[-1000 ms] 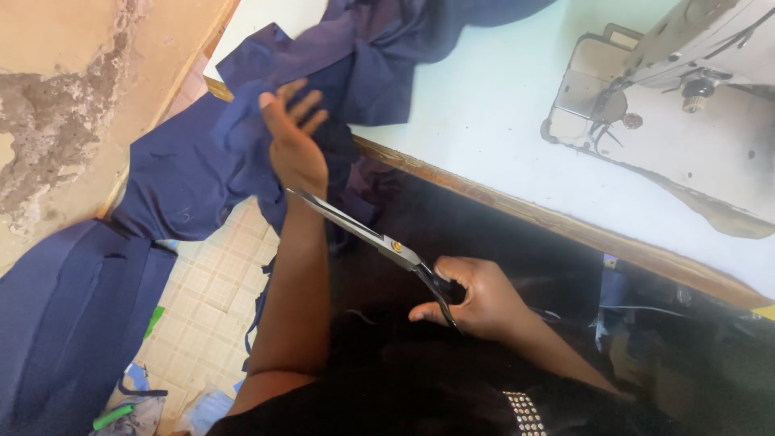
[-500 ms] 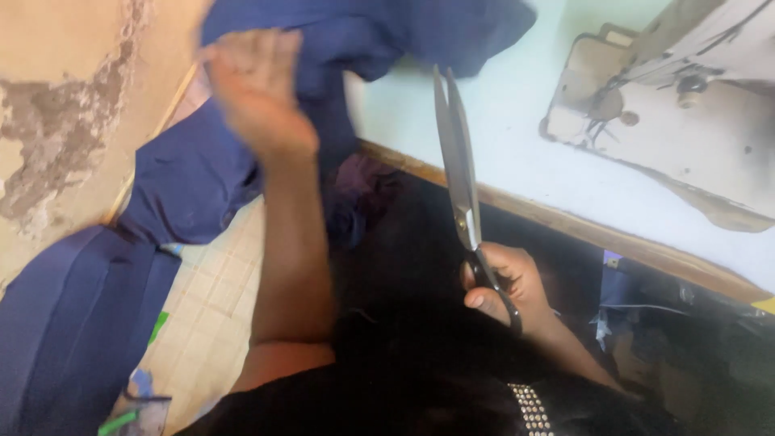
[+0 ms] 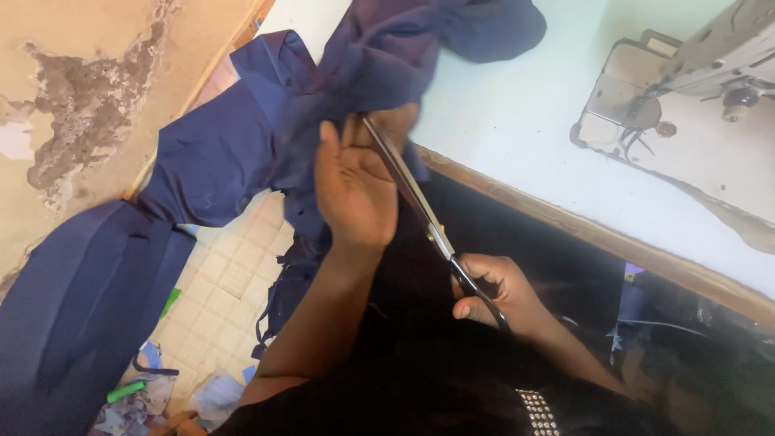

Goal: The person is using a pair of scissors to cut blue fabric into specific pieces on a work table.

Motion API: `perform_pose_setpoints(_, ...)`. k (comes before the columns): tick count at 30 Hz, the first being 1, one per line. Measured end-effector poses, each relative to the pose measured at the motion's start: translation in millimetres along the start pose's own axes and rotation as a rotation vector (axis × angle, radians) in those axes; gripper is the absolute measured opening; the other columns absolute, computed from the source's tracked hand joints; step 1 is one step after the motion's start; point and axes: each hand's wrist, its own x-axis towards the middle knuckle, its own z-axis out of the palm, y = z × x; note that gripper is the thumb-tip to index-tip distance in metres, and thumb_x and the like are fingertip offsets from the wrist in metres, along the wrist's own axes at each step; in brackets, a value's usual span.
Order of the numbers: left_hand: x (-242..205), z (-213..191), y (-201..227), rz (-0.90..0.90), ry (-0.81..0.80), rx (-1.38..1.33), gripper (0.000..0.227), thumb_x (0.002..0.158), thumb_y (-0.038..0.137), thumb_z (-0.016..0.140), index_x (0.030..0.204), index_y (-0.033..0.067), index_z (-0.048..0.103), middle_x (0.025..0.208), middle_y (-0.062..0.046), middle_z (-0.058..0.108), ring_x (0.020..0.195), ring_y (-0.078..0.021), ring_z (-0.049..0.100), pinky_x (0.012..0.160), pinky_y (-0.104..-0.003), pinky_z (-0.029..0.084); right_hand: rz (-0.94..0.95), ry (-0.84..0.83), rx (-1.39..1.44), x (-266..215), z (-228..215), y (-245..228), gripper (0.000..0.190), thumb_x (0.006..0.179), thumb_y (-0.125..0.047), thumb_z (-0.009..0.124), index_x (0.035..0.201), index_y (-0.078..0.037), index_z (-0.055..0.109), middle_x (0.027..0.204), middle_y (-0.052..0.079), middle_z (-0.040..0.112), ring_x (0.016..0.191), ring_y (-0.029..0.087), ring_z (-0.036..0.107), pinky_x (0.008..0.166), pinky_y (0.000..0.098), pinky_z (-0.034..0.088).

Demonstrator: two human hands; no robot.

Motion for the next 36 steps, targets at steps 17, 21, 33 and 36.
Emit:
perform_pose_setpoints(17,-13.0,28.0,-7.5,-0.197,-0.140,0.302,0.067,0.119,0.048,0.025,0.136,-0.0022,0.065,0.137,-0.021,0.067,0.133,-0.0355,0.059,0.122,-0.048,0.046,0.019,0.185,-0.377,-1.7,1.6,-5.7,0.035,0.070,-0.024,0.094,0.067,-0.005,0.064,0.046,0.006,0.053,0.045,0.010,0.048,0.041,0.0240,0.035)
perform_pose_setpoints(21,-13.8,26.2,-13.1,-0.160,-0.110,0.253,0.059,0.120,0.041,0.025,0.142,-0.0034,0.057,0.134,-0.029,0.066,0.130,-0.0438,0.059,0.119,-0.052,0.049,0.037,0.273,-0.495,1.9,6.2,-10.7,0.035,0.080,-0.016,0.086,0.063,-0.004,0.058,0.043,0.010,0.050,0.042,0.013,0.045,0.040,0.0249,0.033)
perform_pose_setpoints(33,-18.9,30.7,-13.5,-0.168,-0.161,0.078,0.066,0.119,0.044,0.025,0.145,-0.0088,0.055,0.153,-0.028,0.051,0.144,-0.0444,0.049,0.124,-0.061,0.043,0.015,0.087,-0.080,2.4,2.8,-2.6,0.034,0.077,-0.027,0.090,0.069,-0.005,0.066,0.051,0.003,0.056,0.048,0.008,0.047,0.042,0.0223,0.036)
perform_pose_setpoints(36,-17.7,28.3,-13.4,-0.164,-0.188,0.052,0.064,0.120,0.044,0.025,0.147,-0.0061,0.055,0.155,-0.024,0.053,0.147,-0.0415,0.046,0.125,-0.061,0.042,0.035,0.076,-0.031,0.5,2.5,-4.8,0.034,0.080,-0.027,0.088,0.070,-0.004,0.064,0.051,0.002,0.054,0.048,0.007,0.046,0.043,0.0211,0.034)
